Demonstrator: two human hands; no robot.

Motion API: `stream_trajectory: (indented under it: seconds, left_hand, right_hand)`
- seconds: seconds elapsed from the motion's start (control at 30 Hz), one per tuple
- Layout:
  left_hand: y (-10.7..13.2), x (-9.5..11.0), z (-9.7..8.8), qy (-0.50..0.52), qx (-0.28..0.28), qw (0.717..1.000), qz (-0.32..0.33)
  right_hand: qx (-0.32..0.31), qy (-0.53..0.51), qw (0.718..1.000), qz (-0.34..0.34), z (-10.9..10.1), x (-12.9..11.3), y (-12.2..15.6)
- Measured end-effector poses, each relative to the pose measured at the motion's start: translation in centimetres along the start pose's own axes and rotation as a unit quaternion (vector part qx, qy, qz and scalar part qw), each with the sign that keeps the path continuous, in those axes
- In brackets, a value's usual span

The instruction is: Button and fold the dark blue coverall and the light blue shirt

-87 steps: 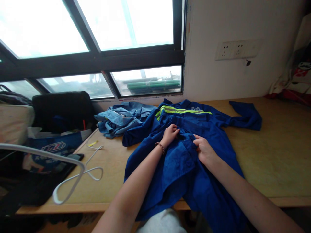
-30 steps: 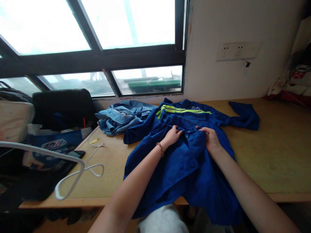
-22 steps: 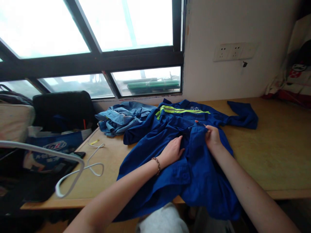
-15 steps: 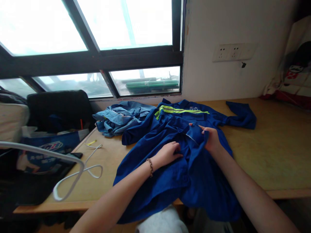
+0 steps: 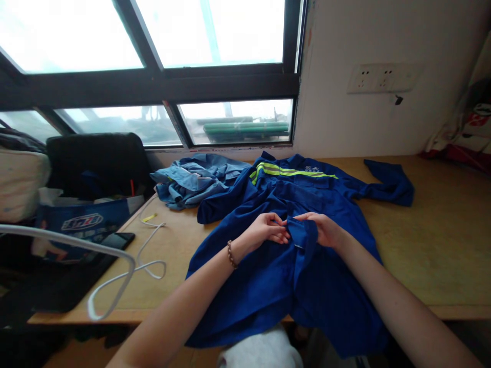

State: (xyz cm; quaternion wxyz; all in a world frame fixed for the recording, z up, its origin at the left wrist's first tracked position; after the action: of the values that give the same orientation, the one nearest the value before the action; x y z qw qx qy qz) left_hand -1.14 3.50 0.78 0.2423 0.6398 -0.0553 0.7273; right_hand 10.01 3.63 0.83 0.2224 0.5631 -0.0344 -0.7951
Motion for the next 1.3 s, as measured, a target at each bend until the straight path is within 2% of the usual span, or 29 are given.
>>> stream_trajectory:
  seconds: [0.1,0.2,0.3,0.4,0.5,0.6,0.7,0.8,0.9,1.07,1.17,1.3]
  left_hand:
    - [-0.1,-0.2,-0.5,0.034,0.024,0.999,-0.006]
    - [-0.2,-0.4,-0.8,0.055,0.051,0.997,-0.008]
    - [-0.3,-0.6,-1.0,0.055,0.071,0.996,-0.008]
    - [-0.2,-0.9,-0.8,0.046,0.083,0.995,-0.019]
    - [-0.2,-1.4,-0.5,0.044,0.095,0.994,-0.042]
    - [-0.2,-1.9,-0.5,0.039,0.119,0.991,-0.051]
    - [-0.3,-2.1,-0.9,0.005,0.147,0.989,-0.027]
    - [-0.3,-2.0,-1.3,-0.016,0.165,0.986,0.007]
    - [-0.3,-2.2,-1.5,-0.013,0.175,0.985,0.007]
    - [-0.3,-2.5,-1.7,0.001,0.185,0.983,0.002]
    - [-0.3,-2.5,-2.1,0.001,0.203,0.979,0.026]
    - [-0.3,-2.2,-1.9,0.007,0.196,0.979,0.056]
  right_hand:
    - [-0.044,-0.008,0.997,0.07,1.2,0.8,0.1]
    - [-0.026,-0.016,0.996,0.078,1.2,0.9,-0.1]
    - [-0.011,0.042,0.998,0.036,1.0,1.0,-0.4]
    - [0.049,0.129,0.99,-0.04,0.0,0.7,-0.9]
    - [0.105,0.204,0.967,-0.108,-0.4,0.4,-1.1]
    - [0.109,0.267,0.94,-0.185,0.2,0.0,-0.9]
    - [0.113,0.333,0.906,-0.235,0.6,0.0,-0.8]
    - [0.111,0.384,0.88,-0.256,0.7,0.1,-0.9]
    - [0.104,0.412,0.862,-0.275,0.9,0.0,-0.9]
    - [0.091,0.44,0.846,-0.285,1.4,-0.1,-0.6]
    - [0.082,0.46,0.84,-0.277,1.6,0.0,-0.6]
    - [0.066,0.484,0.831,-0.267,1.9,0.1,-0.5]
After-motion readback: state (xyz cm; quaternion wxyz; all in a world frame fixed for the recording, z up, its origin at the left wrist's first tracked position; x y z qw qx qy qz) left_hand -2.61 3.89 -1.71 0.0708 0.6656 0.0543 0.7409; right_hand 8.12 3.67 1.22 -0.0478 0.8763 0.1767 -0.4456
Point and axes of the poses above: each hand's wrist, its own y-axis away from the middle knuckle, its own z-axis out of the palm, x = y × z, the point moved 8 cm from there along -y, towards the middle knuckle, and after that the axes turned 11 degrees about x, right-handed, at the moved point
